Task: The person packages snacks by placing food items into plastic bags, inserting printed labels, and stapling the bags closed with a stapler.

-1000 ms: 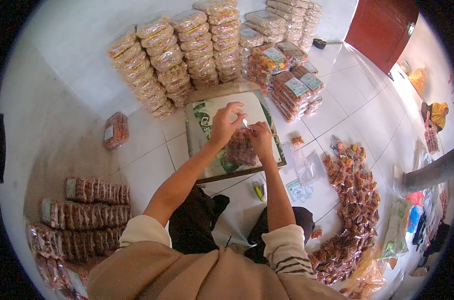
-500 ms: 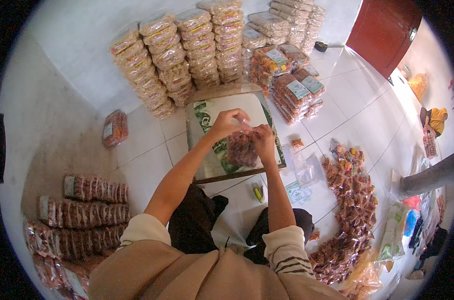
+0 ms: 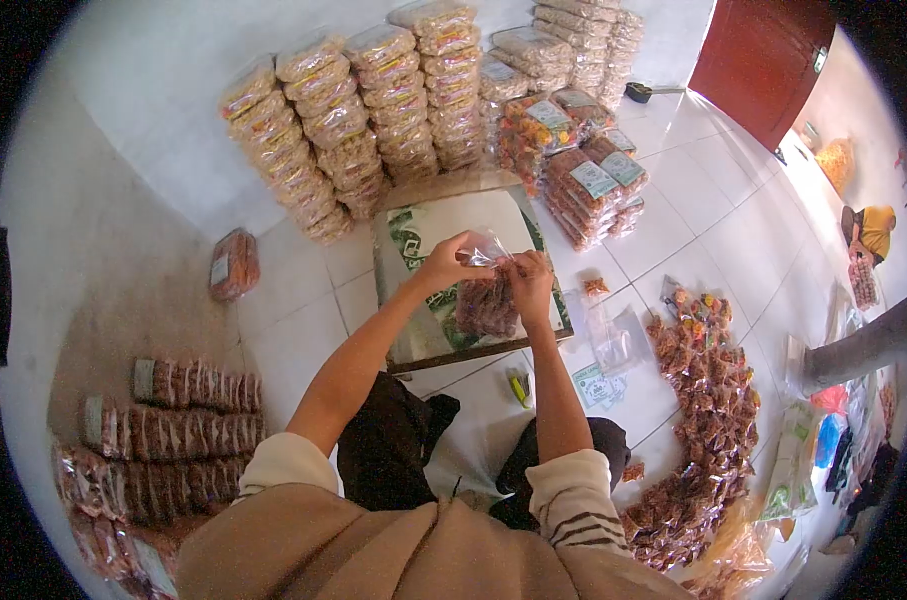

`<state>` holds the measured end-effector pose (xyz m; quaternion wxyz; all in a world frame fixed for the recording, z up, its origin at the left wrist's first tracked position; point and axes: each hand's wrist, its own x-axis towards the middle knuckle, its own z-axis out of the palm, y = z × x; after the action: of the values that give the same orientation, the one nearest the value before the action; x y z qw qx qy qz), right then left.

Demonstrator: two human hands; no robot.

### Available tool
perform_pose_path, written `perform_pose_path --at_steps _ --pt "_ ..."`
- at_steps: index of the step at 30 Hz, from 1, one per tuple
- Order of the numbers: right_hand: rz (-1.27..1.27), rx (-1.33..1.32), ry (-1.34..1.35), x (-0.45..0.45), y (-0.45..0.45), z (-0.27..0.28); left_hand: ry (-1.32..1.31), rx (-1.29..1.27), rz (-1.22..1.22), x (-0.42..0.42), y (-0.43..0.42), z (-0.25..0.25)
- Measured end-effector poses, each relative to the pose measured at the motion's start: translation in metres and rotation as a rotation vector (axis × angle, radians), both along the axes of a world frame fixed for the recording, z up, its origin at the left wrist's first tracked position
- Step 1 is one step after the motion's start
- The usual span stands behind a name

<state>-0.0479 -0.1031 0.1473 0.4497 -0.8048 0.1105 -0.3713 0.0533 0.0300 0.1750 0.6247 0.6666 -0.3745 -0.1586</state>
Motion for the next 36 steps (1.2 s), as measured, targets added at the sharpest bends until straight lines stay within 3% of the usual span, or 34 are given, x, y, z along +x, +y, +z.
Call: perform_pose_path --at_steps 1,5,8,10,13,14,16,18,20,27,29,30,32,36 --pt "-0.030 -0.024 -0.006 0.002 0.001 -0.002 -0.070 0.098 -0.028 0.003 0.002 -0.005" --pt "-0.078 -0.056 -0.018 0.005 0.007 0.009 -0.130 0.036 0.000 0.013 0.001 -0.004" --pt "-0.095 -0.046 -0.037 0.007 0.010 0.014 -0.245 -0.045 0.129 0.010 -0.004 -0.007" --pt "-0.119 -0.063 -0.024 0.010 0.009 0.011 -0.589 -0.018 0.323 0.008 -0.011 -0.014" --pt "-0.130 -0.069 -0.039 0.014 0.007 0.001 -0.656 -0.086 0.475 -0.012 -0.017 -0.004" --pt "-0.117 -0.064 -0.070 0.013 0.006 -0.001 -0.651 -0.087 0.472 -0.012 -0.018 -0.008" --pt "-0.121 -0.114 -0.108 0.013 0.006 -0.004 -0.332 -0.183 0.345 -0.009 -0.022 -0.014" --pt "-0.121 -0.165 -0.148 0.013 0.007 -0.003 -0.402 -0.160 0.389 -0.009 -0.025 -0.019" --pt "-0.121 0.003 -0.087 0.011 0.007 -0.002 -0.473 -0.136 0.434 -0.012 -0.026 -0.019" --pt "-0.104 -0.122 -0.020 0.011 -0.001 -0.002 -0.415 -0.147 0.505 -0.015 -0.027 -0.020" --pt "-0.034 0.305 0.041 0.011 -0.004 0.000 -0.460 -0.153 0.547 -0.016 -0.027 -0.020" --pt "-0.037 0.302 0.044 0.010 -0.005 0.003 -0.493 -0.122 0.576 -0.016 -0.026 -0.020" --pt "0.002 -0.296 0.017 0.006 -0.006 0.008 -0.521 -0.094 0.602 -0.017 -0.027 -0.021" --pt "0.015 -0.139 0.141 0.006 -0.004 0.012 -0.501 -0.077 0.599 -0.024 -0.027 -0.011"
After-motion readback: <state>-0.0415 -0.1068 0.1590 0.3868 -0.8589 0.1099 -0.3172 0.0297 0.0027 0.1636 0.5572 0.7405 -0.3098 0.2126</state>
